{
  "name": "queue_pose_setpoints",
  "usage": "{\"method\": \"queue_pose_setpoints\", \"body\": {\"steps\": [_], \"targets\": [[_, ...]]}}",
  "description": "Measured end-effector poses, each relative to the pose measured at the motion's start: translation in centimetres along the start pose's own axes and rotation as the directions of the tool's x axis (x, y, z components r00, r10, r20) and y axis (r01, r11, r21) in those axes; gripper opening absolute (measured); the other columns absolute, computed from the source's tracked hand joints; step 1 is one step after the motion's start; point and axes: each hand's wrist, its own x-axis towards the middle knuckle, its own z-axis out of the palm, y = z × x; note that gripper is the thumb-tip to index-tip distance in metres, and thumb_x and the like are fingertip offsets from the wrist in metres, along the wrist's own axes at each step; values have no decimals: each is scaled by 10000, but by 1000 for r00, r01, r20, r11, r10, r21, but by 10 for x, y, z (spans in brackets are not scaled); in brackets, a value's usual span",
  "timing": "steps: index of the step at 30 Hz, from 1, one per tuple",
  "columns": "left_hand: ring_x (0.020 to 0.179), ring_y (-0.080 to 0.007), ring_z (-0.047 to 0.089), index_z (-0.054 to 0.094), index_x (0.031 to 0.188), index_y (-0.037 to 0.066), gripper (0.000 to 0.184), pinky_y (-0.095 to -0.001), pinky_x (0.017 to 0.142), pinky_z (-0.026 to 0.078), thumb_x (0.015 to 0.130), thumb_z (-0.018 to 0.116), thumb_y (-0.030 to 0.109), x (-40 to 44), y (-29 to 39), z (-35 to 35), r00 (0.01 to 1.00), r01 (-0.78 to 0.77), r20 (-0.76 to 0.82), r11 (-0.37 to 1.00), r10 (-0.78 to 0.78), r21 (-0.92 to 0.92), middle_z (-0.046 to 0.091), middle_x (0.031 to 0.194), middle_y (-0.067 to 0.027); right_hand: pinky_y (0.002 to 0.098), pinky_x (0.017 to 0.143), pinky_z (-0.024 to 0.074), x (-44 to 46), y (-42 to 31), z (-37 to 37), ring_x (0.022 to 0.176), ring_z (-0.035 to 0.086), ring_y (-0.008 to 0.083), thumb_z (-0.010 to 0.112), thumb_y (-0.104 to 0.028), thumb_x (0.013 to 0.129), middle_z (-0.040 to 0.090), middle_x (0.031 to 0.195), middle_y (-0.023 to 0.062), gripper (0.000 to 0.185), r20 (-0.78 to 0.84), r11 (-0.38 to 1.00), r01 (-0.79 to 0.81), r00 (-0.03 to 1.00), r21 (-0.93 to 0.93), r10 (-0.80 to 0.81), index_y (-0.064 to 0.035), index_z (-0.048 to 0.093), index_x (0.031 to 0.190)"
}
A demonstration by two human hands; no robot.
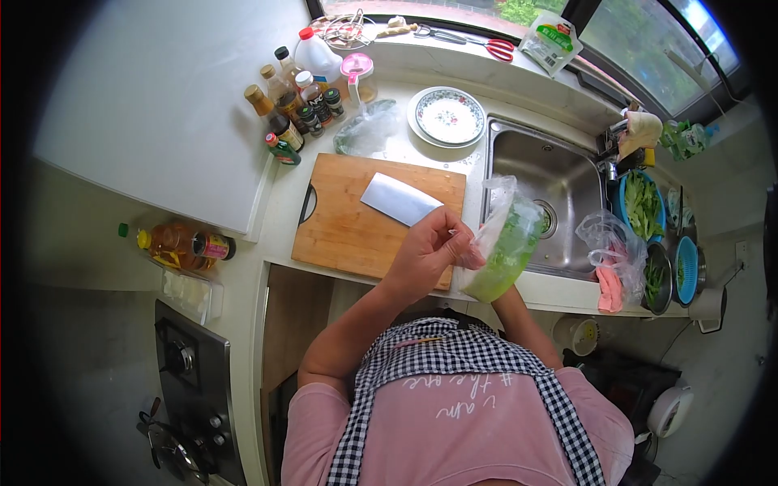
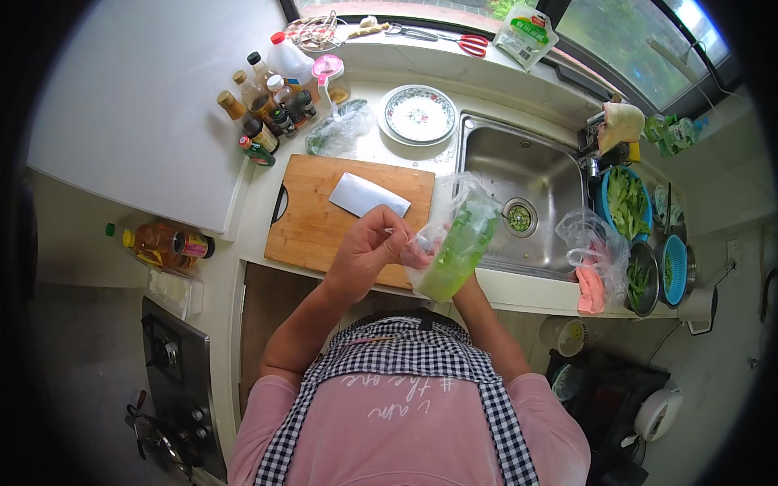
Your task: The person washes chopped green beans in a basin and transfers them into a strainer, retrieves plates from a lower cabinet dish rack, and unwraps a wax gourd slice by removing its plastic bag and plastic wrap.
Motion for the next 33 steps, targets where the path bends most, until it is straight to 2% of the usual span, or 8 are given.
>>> {"method": "queue_pose_setpoints", "body": {"steps": [6, 11, 14, 17, 23, 26, 29, 33], "targets": [[845, -137, 623, 459, 949, 43, 99, -252, 681, 496, 963, 504, 130, 6, 5, 4, 998, -28, -55, 997, 32, 73, 578, 988, -107, 460, 827, 518, 4, -7, 29, 945, 594, 267, 351, -531, 949, 565, 1088, 106, 512, 336, 999, 34, 941, 30, -42, -94, 511, 1161], [735, -89, 580, 470, 1019, 38, 190, -195, 550, 399, 933, 572, 173, 17, 12, 1, 958, 192, -195, 976, -209, -100, 581, 967, -106, 470, 1008, 414, -4, -12, 52, 1195, 483, 283, 190, -674, 908, 469, 1322, 109, 730, -24, 972, 233, 972, -28, -234, -131, 367, 1363], [604, -65, 518, 479, 1062, 21, 290, -201, 481, 368, 896, 628, 207, 19, 16, -8, 926, 273, -308, 952, -220, 141, 584, 821, -59, 454, 1055, 370, -10, -14, 69, 1264, 424, 282, 205, -684, 896, 412, 1394, 94, 746, -73, 956, 290, 953, -49, -293, -158, 305, 1416], [513, -51, 454, 519, 1026, 10, 282, -209, 430, 342, 865, 658, 194, 26, 45, -17, 847, 526, -248, 809, -470, 263, 550, 688, -11, 455, 1057, 370, -8, -12, 77, 1267, 418, 280, 201, -668, 906, 405, 1397, 93, 731, -68, 950, 303, 949, -71, -308, -152, 311, 1411], [544, -42, 504, 631, 933, -26, 163, -195, 458, 388, 862, 638, 120, 37, 59, -6, 893, 403, -372, 816, -253, 415, 591, 679, -3, 456, 1054, 375, 2, -2, 94, 1264, 426, 284, 178, -653, 917, 411, 1399, 98, 717, -31, 955, 291, 956, -51, -292, -152, 314, 1411], [664, -55, 585, 655, 1014, -44, 186, -191, 568, 470, 887, 593, 77, 41, 36, -17, 949, 133, -311, 822, 56, 554, 670, 799, -51, 445, 1050, 386, 3, -3, 100, 1263, 428, 274, 187, -629, 926, 406, 1399, 98, 702, -33, 946, 323, 945, -36, -325, -134, 313, 1408], [756, -63, 610, 653, 1075, -35, 212, -195, 672, 498, 903, 559, 46, 42, 38, -3, 949, 76, -306, 887, 76, 455, 691, 915, -77, 444, 1054, 380, 7, -6, 97, 1261, 432, 271, 169, -622, 934, 417, 1394, 94, 691, -55, 932, 356, 931, -70, -360, -145, 318, 1410], [741, -70, 616, 651, 1082, -20, 221, -225, 640, 499, 886, 570, 43, 46, 18, 21, 966, -9, -197, 781, 169, 624, 697, 892, -110, 436, 1028, 412, 18, -4, 87, 1229, 466, 280, 188, -600, 946, 434, 1370, 114, 690, -118, 907, 407, 901, -110, -418, -84, 344, 1376]]}}
